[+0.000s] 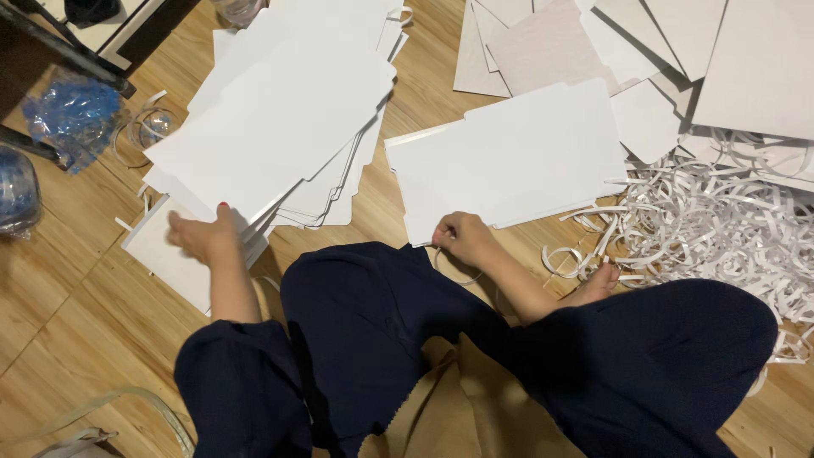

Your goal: The person sits on the floor and assembles white paper boxes by applying adhesive tape to the edges and folding the flaps. They handle stacks of flat paper sheets, tape rolls, and finished boxes, working methodically to construct the items.

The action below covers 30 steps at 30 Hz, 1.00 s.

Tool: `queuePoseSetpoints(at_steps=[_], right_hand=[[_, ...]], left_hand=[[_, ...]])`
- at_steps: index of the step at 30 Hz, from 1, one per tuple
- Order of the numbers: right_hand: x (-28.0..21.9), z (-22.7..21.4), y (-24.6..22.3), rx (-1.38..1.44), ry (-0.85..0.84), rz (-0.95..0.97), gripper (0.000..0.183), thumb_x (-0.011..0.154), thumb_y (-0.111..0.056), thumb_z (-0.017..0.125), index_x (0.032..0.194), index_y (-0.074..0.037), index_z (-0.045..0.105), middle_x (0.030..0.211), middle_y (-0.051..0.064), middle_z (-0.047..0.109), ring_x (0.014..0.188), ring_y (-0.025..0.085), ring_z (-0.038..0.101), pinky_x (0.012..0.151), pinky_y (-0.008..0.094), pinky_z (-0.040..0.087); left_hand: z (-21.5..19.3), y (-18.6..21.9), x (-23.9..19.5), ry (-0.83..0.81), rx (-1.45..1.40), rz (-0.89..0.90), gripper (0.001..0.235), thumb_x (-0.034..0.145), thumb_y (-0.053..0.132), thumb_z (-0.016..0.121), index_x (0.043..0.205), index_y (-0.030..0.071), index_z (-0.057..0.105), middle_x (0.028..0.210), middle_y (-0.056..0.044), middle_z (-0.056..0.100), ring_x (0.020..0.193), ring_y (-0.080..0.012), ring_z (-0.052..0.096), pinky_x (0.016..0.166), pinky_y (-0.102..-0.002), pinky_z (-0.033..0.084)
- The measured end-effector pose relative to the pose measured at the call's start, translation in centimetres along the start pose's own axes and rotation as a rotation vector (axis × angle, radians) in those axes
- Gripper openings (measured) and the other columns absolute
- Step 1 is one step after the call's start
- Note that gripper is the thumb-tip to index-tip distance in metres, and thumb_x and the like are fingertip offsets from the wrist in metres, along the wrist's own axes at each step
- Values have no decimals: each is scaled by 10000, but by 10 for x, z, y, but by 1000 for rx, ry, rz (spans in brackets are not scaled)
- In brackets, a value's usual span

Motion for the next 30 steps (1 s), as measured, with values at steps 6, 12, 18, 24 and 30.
queuePoseSetpoints(at_steps=[6, 12, 18, 24, 30], right_hand=[[15, 20, 2, -46, 5, 25, 96, 692, -157, 720, 726, -76, 680, 689, 79, 590, 693, 254, 607, 663, 373, 485], [18, 22, 4, -112, 1, 60, 100, 682, -170, 723, 715, -88, 677, 681, 64, 563, 705, 266, 616, 656, 388, 494], [15, 16, -3, -83, 8, 82, 79, 696, -136, 694, 719, -64, 670, 661, 65, 556, 695, 259, 611, 660, 390, 498], [13, 16, -7, -115, 15, 79, 70, 699, -129, 681, 714, -63, 667, 672, 78, 553, 712, 270, 614, 670, 395, 498], [-10, -13, -51, -221, -6, 59, 174, 751, -229, 633, 809, -71, 680, 720, 132, 592, 766, 344, 625, 692, 429, 491]], left_hand=[[75, 49, -94, -480, -41, 263, 206, 784, 148, 664, 968, 224, 611, 774, 53, 592, 757, -171, 601, 725, -296, 447], [168, 53, -212, -1061, 309, 550, 161, 637, 155, 711, 784, 205, 667, 677, 12, 646, 783, -220, 646, 716, -317, 487], [175, 47, -221, -1080, 362, 501, 190, 625, 179, 761, 784, 177, 658, 705, -26, 646, 848, -259, 639, 771, -380, 494], [162, 61, -226, -1028, 374, 475, 182, 639, 221, 764, 752, 156, 637, 718, -51, 652, 849, -282, 643, 741, -390, 498], [159, 74, -227, -1019, 416, 485, 164, 666, 144, 745, 771, 88, 633, 748, -132, 644, 864, -336, 633, 759, -440, 492]])
Point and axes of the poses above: each hand's wrist, its own x-axis towards the middle knuckle, its own z-axis out of the palm, y = z × x, the point moved 8 cm from there along x, towards the middle knuckle
